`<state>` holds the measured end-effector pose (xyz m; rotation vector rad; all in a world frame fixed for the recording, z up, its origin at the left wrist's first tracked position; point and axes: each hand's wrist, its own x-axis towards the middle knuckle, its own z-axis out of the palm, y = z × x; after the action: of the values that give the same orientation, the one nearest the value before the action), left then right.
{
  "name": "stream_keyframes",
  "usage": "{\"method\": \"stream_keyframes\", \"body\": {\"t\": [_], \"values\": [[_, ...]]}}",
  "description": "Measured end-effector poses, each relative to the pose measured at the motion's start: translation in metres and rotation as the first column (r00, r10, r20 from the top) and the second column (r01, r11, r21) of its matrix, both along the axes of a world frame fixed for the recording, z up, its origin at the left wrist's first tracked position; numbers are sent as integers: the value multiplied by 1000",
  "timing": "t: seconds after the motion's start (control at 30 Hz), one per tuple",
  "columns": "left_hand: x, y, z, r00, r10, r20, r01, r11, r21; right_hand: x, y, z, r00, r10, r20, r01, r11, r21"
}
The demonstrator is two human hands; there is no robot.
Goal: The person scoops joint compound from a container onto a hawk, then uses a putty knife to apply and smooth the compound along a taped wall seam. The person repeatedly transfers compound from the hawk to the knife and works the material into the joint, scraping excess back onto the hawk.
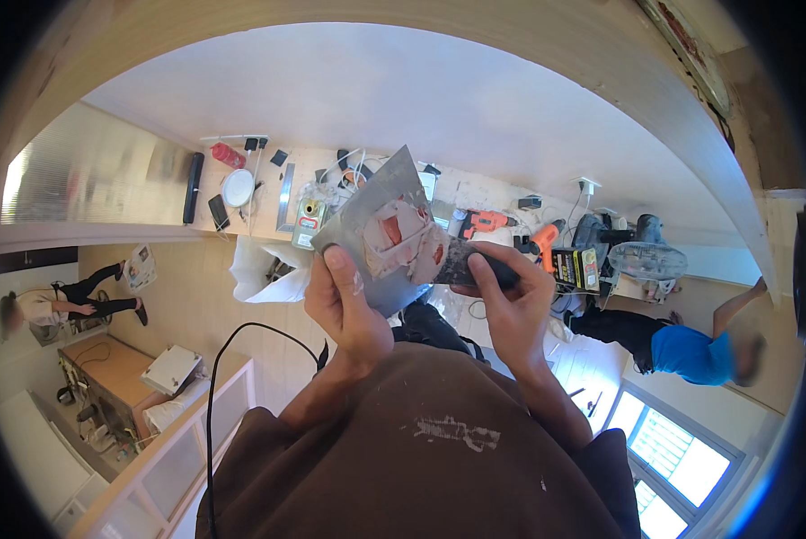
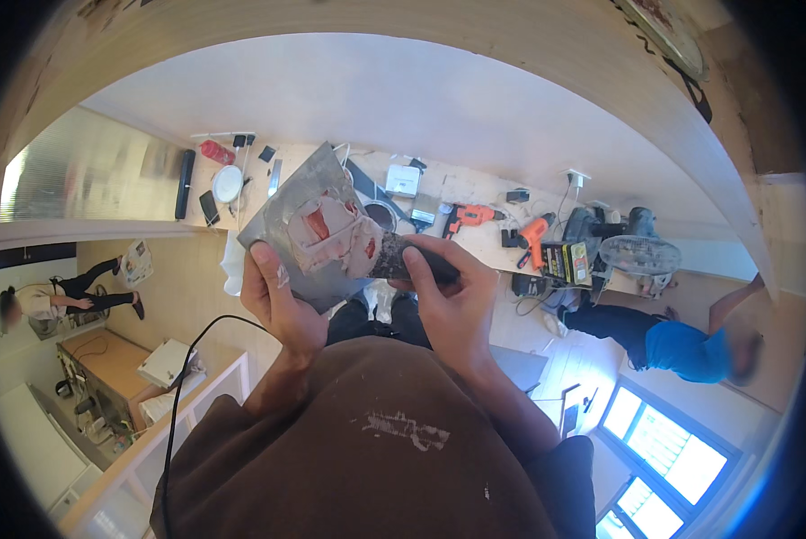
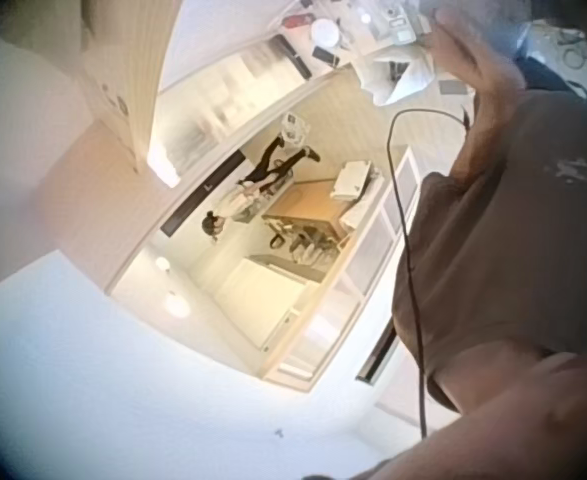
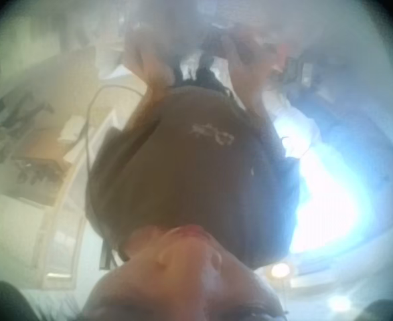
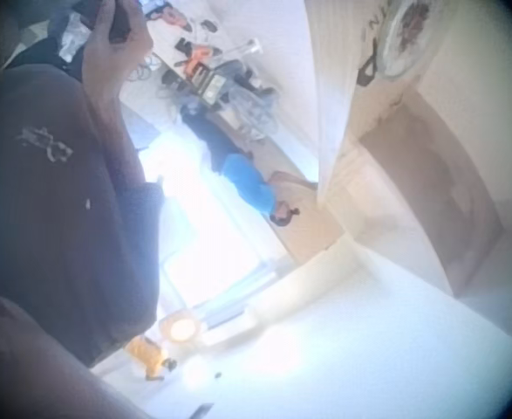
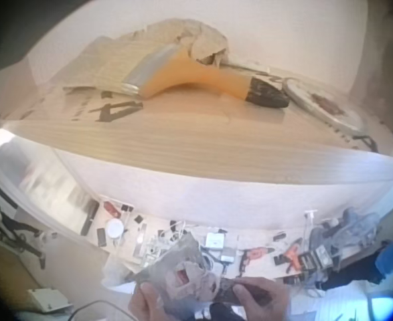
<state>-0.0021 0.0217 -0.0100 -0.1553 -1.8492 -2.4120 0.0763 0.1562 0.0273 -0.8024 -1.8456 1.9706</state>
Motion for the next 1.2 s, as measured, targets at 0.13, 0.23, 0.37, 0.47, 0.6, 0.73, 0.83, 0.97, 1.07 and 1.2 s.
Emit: {"method": "stream_keyframes", "body": {"t": [0.13, 0.23, 0.37, 0.47, 0.6, 0.73, 0.83, 0.97, 1.07, 1.2], "values": [[4, -2, 1, 999, -27, -20, 25, 992, -123, -19, 2, -6, 998, -14, -53, 10, 997, -74], [1, -1, 7, 987, -146, 61, 154, 976, -156, -30, 5, 24, 994, 102, 26, -106, 966, 237], [2, 3, 4, 978, -186, 98, 192, 980, -57, -16, -12, 21, 901, 434, -5, -143, 308, 940], [-3, -1, 8, 979, -129, 159, 116, 989, 92, -5, -24, 11, 875, 475, 93, -200, 178, 964], [-22, -5, 3, 982, -96, 161, 88, 994, 58, 7, -13, 11, 815, 554, 168, -306, 167, 937], [-16, -7, 4, 977, -163, 141, 167, 986, -15, -22, 3, 16, 870, 493, -9, -131, 249, 960], [-16, -8, 13, 964, -167, 206, 154, 985, 73, -13, -11, -3, 837, 548, -3, -93, 148, 985], [-16, -6, 3, 984, -125, 123, 132, 990, -50, 4, 1, 8, 894, 445, -58, -226, 557, 799], [-11, -7, 7, 997, -75, 2, 75, 995, -66, 12, 0, 7, 988, 136, 68, -149, 951, 272], [6, 0, 4, 990, -54, -131, 32, 986, -166, 12, -11, -27, 1000, -14, 27, 20, 972, -234]]}}
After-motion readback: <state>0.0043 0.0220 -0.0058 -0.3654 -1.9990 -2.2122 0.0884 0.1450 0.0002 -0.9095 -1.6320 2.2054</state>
